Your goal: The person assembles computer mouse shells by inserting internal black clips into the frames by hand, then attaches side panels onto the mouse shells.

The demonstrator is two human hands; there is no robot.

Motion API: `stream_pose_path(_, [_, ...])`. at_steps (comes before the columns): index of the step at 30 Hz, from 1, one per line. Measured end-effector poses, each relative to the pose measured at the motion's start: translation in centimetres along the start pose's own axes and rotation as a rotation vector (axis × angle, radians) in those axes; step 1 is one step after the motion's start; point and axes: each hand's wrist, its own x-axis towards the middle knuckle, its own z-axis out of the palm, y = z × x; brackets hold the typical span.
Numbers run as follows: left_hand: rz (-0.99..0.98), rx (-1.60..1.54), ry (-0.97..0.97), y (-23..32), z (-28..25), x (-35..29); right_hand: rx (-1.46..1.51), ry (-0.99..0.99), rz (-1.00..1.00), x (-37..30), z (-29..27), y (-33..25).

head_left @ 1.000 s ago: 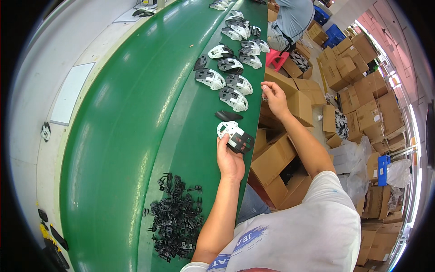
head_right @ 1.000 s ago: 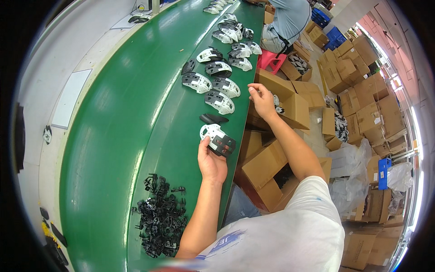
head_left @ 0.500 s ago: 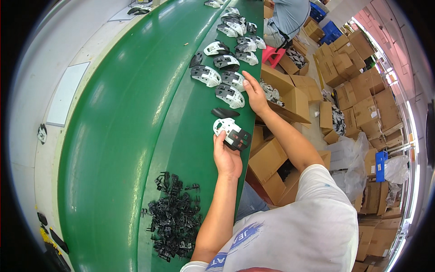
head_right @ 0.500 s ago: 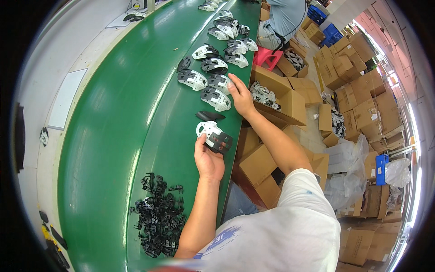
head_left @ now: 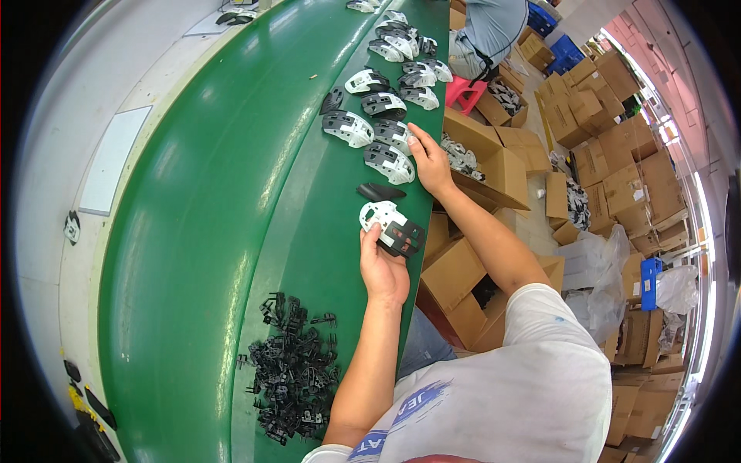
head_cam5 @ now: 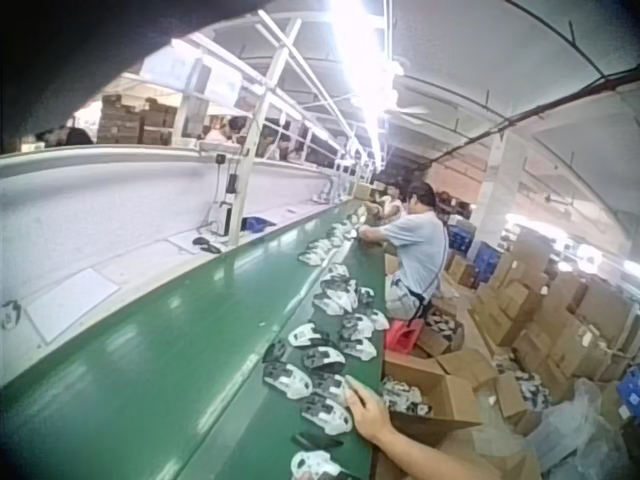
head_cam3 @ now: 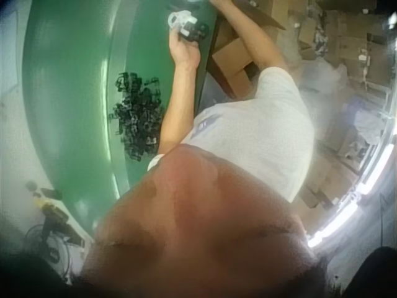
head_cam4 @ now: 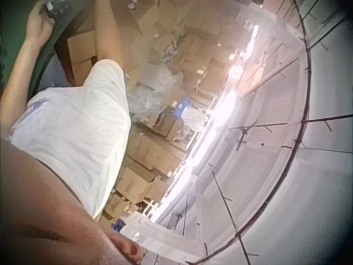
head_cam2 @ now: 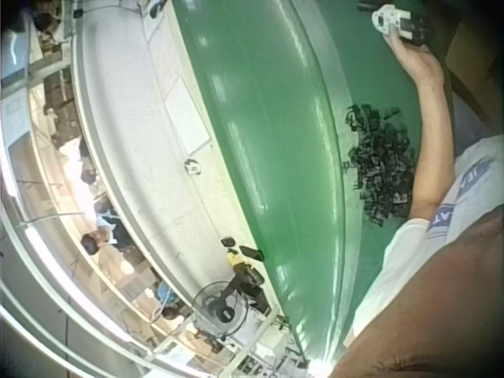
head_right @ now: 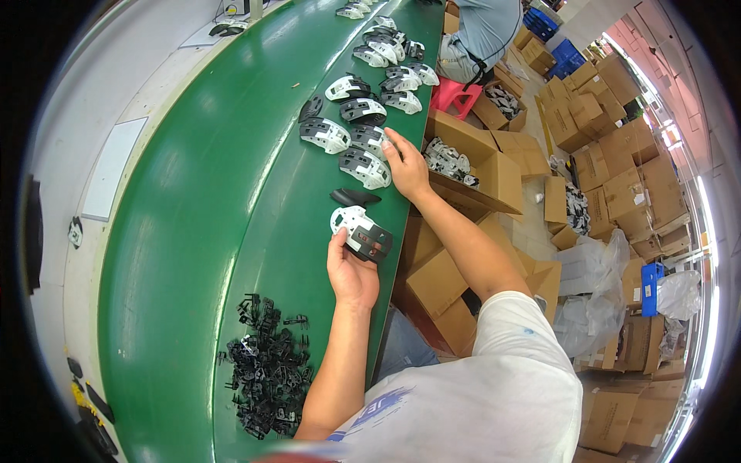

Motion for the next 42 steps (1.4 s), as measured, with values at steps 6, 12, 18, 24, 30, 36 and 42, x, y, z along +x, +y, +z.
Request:
stream_pose_path(6, [0.019, 0.030, 0.011, -0.2, -0.1, -0.3, -0.024, 0.009, -0.005, 0.0, 0.1, -0.3])
stream_pose_path(12, [0.089, 0.137, -0.026, -0.7, 0.6, -0.8, -0.053, 0.037, -0.020, 0.0, -0.2, -0.3])
stream_pose_path(18, [0.360, 0.416, -0.075, -1.1, 0.4, -1.4, -0.046, 0.062, -0.038, 0.0, -0.6, -0.5])
stream_pose_path(24, [0.495, 0.515, 0.084, -0.7, 0.4, -2.0, -0.078, 0.068, -0.056, -0.2, -0.8, -0.5])
stream_pose_path(30, [0.521, 0.549, 0.106, -0.4, 0.0, -1.9, -0.085, 0.059, -0.070, -0.2, -0.9, -0.5])
stream_pose_path(36, [0.718, 0.821, 0.181, 0.4, -0.1, -2.2, -0.078, 0.055, -0.054, -0.2, -1.0, -0.6])
stream_pose_path(42, [0.863, 1.264, 0.256, 1.8, 0.6, -2.6, -0.064, 0.048, -0.038, -0.4, -1.1, -0.8])
